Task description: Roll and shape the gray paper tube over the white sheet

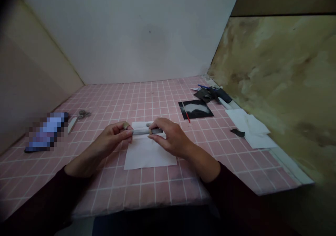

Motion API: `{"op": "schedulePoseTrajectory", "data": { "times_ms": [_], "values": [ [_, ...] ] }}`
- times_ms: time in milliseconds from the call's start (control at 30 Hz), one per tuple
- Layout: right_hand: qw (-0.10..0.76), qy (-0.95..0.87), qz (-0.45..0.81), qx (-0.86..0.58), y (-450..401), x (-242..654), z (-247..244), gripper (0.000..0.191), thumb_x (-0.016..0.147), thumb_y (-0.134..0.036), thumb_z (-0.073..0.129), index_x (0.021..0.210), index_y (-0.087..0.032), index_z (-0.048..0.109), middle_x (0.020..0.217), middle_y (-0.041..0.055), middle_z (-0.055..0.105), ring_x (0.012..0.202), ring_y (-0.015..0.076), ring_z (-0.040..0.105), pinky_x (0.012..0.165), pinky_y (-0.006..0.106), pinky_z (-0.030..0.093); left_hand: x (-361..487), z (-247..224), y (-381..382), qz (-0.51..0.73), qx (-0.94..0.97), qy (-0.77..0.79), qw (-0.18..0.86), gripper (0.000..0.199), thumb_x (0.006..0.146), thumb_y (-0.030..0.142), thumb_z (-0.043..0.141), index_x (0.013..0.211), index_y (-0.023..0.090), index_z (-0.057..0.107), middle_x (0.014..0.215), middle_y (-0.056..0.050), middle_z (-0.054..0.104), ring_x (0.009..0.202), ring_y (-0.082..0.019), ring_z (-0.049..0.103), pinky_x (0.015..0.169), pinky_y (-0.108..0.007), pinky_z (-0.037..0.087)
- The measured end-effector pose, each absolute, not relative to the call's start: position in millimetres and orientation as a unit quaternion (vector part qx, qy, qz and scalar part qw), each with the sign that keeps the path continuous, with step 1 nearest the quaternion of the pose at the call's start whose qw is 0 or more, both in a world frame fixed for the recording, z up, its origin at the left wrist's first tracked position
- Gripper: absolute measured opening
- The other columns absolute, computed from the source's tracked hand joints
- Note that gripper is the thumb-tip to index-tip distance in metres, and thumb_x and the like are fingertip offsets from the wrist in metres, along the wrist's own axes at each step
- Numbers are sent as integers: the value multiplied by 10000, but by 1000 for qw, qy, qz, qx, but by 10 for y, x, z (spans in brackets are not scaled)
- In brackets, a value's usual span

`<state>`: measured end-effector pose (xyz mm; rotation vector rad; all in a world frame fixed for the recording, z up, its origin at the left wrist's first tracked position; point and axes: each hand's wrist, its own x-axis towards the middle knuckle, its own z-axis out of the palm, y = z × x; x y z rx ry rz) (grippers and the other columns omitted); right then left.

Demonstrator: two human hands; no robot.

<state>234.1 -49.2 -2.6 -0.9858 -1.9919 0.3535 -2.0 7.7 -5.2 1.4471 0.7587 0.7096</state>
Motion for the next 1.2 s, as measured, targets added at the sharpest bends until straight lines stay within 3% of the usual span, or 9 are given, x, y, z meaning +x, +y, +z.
{"op": "schedulePoseTrajectory", "data": {
  "times_ms": [167, 300, 500, 633, 767, 867, 1000, 1200],
  "values": [
    [425, -769, 221, -423, -499, 2369, -15, 129, 864, -248, 696, 921, -183, 601, 842, 8, 635, 754, 136, 589, 710, 273, 466, -25, -47, 72, 315, 656, 325, 604, 207, 865, 323, 695, 788, 156, 599, 697, 16, 594, 675, -107, 534, 667, -229, 401],
    [456, -711, 306, -439, -458, 2424, -13, 156, 844, -300, 720, 892, -183, 628, 839, 5, 634, 776, 134, 594, 732, 278, 476, -35, -20, 57, 354, 718, 321, 506, 154, 866, 300, 690, 851, 163, 621, 780, -9, 632, 719, -130, 583, 668, -247, 436],
    [404, -690, 415, -434, -475, 2312, 9, 172, 814, -307, 742, 871, -178, 644, 810, -1, 646, 748, 129, 605, 681, 265, 472, 3, -3, -39, 317, 862, 253, 305, 68, 925, 239, 619, 953, 182, 643, 852, -26, 698, 750, -140, 627, 698, -256, 461],
    [412, -694, 407, -427, -490, 2326, 72, 165, 809, -286, 747, 882, -177, 647, 834, 0, 633, 775, 128, 593, 700, 266, 463, 4, 19, -74, 327, 881, 239, 244, 71, 931, 218, 615, 993, 193, 640, 889, -27, 716, 774, -146, 651, 693, -250, 463],
    [399, -650, 506, -404, -469, 2381, 59, 219, 782, -326, 769, 835, -166, 628, 742, -10, 626, 677, 116, 577, 623, 255, 443, -32, 27, -90, 330, 895, 222, 201, 80, 929, 203, 612, 1004, 198, 638, 882, -30, 709, 785, -157, 646, 704, -265, 463],
    [424, -637, 498, -408, -451, 2436, 29, 233, 790, -344, 766, 843, -168, 622, 756, -3, 637, 670, 114, 575, 606, 252, 439, -87, 24, -45, 357, 870, 251, 228, 75, 924, 216, 625, 994, 194, 641, 884, -36, 694, 807, -162, 639, 727, -274, 468],
    [480, -683, 369, -409, -475, 2439, 20, 198, 818, -303, 755, 910, -189, 621, 861, 3, 629, 785, 128, 591, 709, 266, 470, -104, -4, 14, 369, 800, 299, 367, 120, 916, 291, 647, 889, 177, 623, 851, -39, 654, 787, -159, 609, 714, -275, 470],
    [386, -794, 222, -414, -547, 2317, 45, 118, 877, -274, 693, 921, -199, 613, 873, 18, 655, 789, 155, 593, 730, 292, 460, -17, -49, -25, 301, 780, 285, 468, 177, 917, 335, 640, 877, 163, 633, 790, -23, 603, 722, -136, 553, 646, -247, 442]
  ]
}}
